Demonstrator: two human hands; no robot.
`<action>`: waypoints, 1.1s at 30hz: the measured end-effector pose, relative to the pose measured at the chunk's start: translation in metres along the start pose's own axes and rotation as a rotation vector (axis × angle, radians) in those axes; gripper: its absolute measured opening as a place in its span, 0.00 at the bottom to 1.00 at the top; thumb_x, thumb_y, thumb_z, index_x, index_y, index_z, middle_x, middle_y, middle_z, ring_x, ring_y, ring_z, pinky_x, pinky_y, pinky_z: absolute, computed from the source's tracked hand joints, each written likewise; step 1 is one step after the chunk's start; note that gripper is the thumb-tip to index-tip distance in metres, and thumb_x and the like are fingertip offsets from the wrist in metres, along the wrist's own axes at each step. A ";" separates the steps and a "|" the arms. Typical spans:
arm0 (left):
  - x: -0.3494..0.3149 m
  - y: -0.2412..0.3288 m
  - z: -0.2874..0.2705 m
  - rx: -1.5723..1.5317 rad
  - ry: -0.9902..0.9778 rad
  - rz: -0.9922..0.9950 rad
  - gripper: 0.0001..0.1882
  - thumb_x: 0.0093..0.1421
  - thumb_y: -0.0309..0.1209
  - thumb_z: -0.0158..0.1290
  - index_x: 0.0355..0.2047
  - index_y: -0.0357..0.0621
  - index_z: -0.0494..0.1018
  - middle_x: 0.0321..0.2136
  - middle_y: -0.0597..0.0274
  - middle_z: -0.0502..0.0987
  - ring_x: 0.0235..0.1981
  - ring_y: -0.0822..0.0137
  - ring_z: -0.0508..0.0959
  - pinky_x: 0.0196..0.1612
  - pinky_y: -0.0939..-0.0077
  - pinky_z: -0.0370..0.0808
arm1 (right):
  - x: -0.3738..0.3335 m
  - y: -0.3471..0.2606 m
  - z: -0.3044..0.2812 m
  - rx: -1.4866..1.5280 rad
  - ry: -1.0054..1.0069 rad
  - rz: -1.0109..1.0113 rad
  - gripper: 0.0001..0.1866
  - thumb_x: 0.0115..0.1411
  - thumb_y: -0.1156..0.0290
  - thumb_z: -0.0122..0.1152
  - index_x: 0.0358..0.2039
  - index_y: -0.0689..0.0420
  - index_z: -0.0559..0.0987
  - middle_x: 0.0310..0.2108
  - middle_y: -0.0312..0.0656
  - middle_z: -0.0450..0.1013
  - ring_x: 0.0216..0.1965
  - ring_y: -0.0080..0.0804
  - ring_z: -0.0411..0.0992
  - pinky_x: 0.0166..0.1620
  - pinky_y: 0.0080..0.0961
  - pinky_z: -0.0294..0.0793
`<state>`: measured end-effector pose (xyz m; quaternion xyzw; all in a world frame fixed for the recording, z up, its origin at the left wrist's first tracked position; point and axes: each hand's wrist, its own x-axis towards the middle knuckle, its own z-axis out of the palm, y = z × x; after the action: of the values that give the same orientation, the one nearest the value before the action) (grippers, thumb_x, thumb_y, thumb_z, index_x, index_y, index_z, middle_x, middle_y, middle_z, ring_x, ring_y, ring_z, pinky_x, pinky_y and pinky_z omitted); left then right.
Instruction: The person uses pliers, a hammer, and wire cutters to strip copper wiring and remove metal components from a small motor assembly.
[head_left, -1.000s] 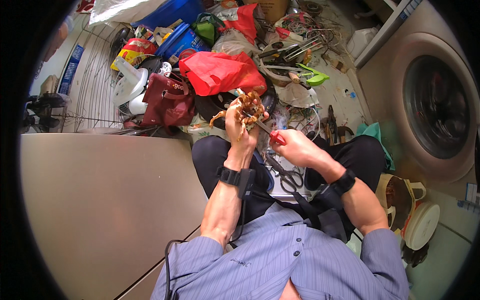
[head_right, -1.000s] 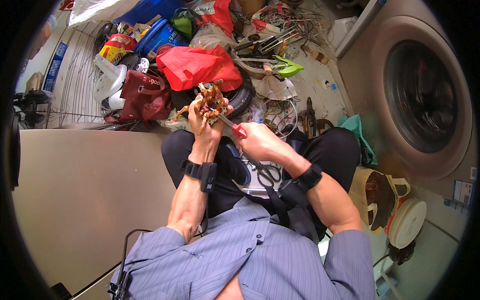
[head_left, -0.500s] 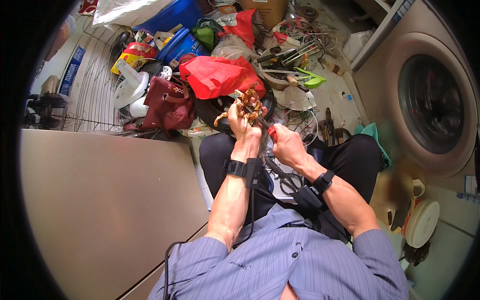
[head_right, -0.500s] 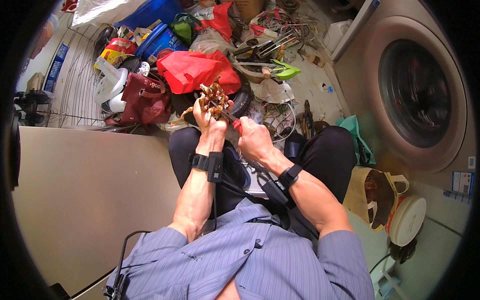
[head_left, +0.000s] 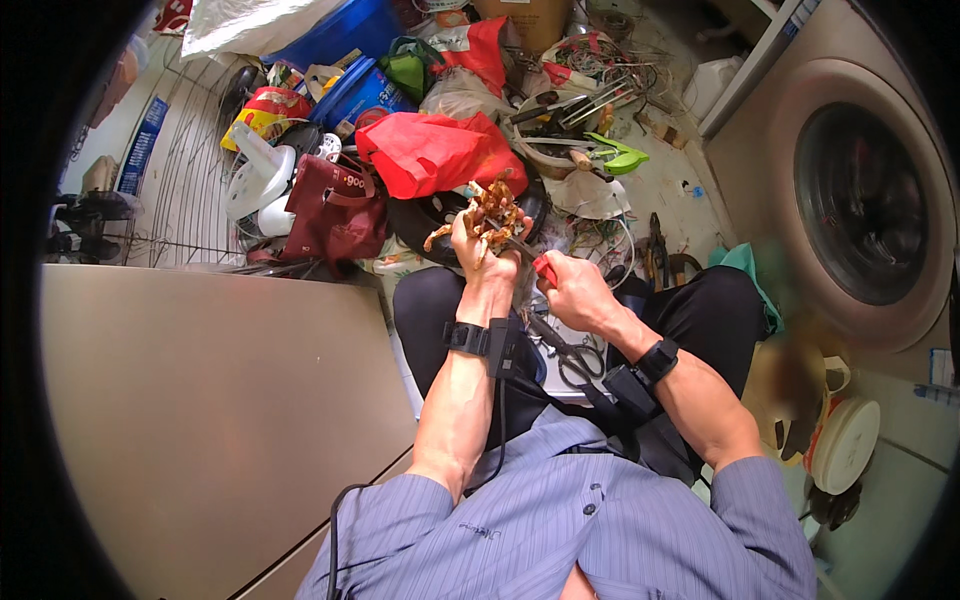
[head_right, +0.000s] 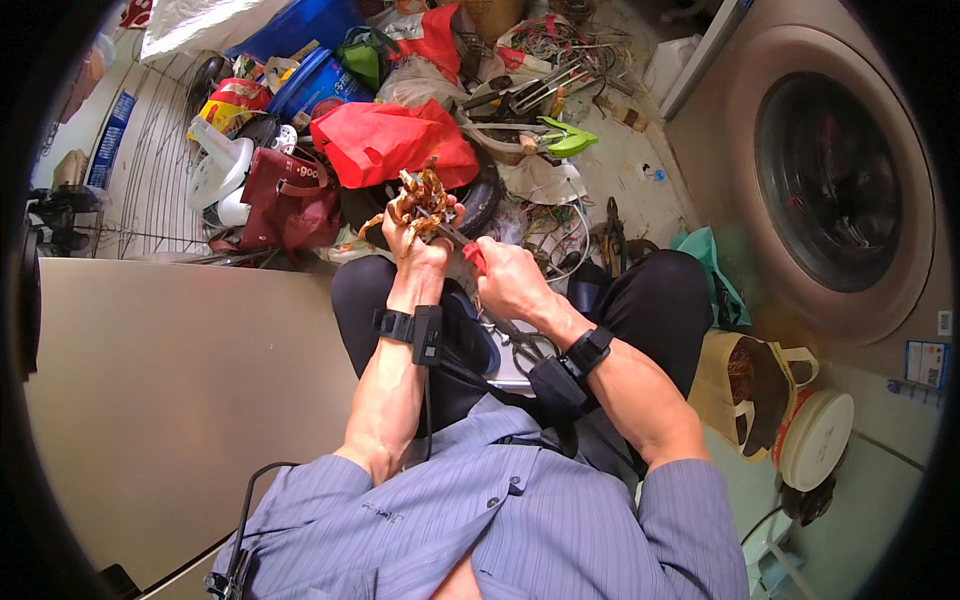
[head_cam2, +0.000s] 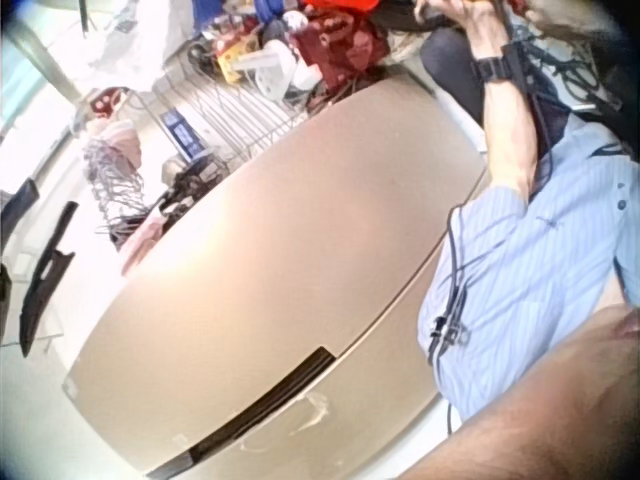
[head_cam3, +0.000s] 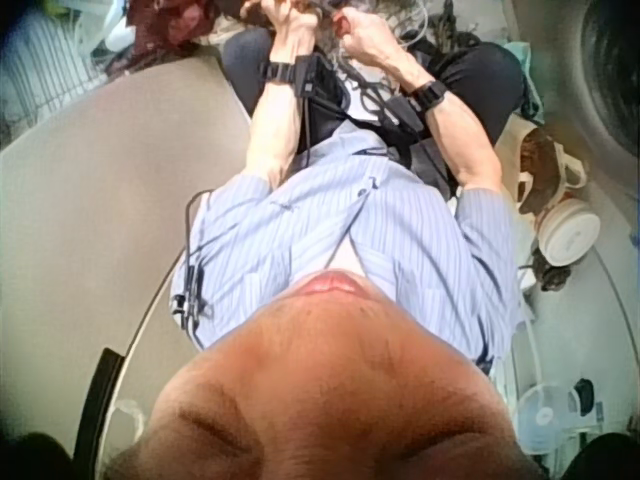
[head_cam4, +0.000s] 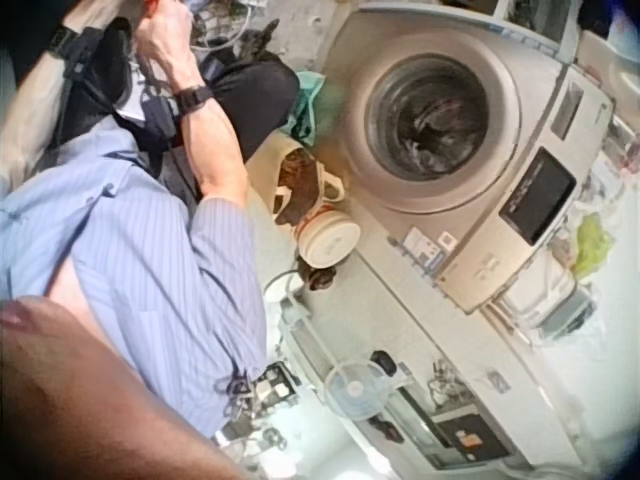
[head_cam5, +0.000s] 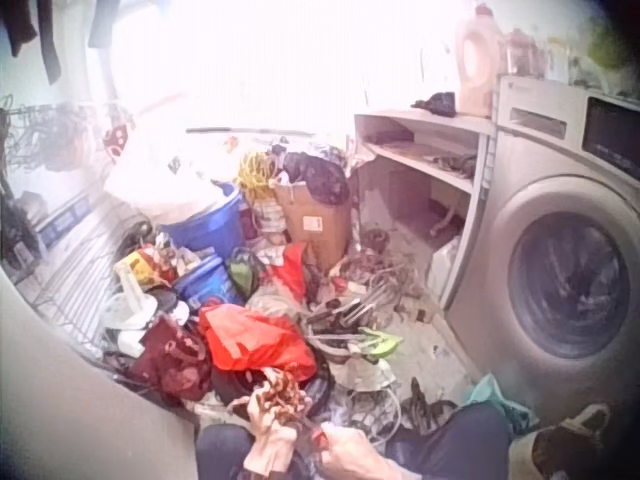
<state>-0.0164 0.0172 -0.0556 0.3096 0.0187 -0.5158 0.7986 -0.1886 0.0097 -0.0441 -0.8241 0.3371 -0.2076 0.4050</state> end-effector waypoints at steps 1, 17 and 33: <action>-0.005 0.001 -0.001 -0.029 0.020 -0.017 0.20 0.60 0.46 0.47 0.38 0.44 0.79 0.30 0.56 0.82 0.31 0.53 0.82 0.37 0.52 0.79 | -0.002 0.001 0.003 0.008 0.005 -0.016 0.09 0.56 0.72 0.60 0.35 0.60 0.72 0.29 0.57 0.74 0.34 0.62 0.74 0.37 0.49 0.73; -0.009 -0.001 0.006 -0.020 -0.142 -0.092 0.21 0.61 0.44 0.45 0.40 0.42 0.79 0.32 0.54 0.82 0.32 0.52 0.82 0.37 0.53 0.81 | -0.005 -0.005 -0.011 0.156 -0.121 0.089 0.09 0.48 0.76 0.56 0.33 0.60 0.75 0.28 0.54 0.74 0.33 0.52 0.75 0.37 0.39 0.73; -0.016 0.005 0.026 -0.203 -0.225 -0.182 0.19 0.60 0.41 0.45 0.42 0.43 0.77 0.38 0.51 0.81 0.35 0.52 0.80 0.35 0.56 0.80 | -0.002 -0.021 -0.022 0.604 -0.338 0.289 0.07 0.47 0.79 0.59 0.29 0.60 0.73 0.23 0.31 0.68 0.26 0.19 0.64 0.30 0.22 0.65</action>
<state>-0.0270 0.0187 -0.0268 0.1646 0.0094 -0.6129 0.7728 -0.1956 0.0090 -0.0141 -0.6341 0.3019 -0.0992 0.7050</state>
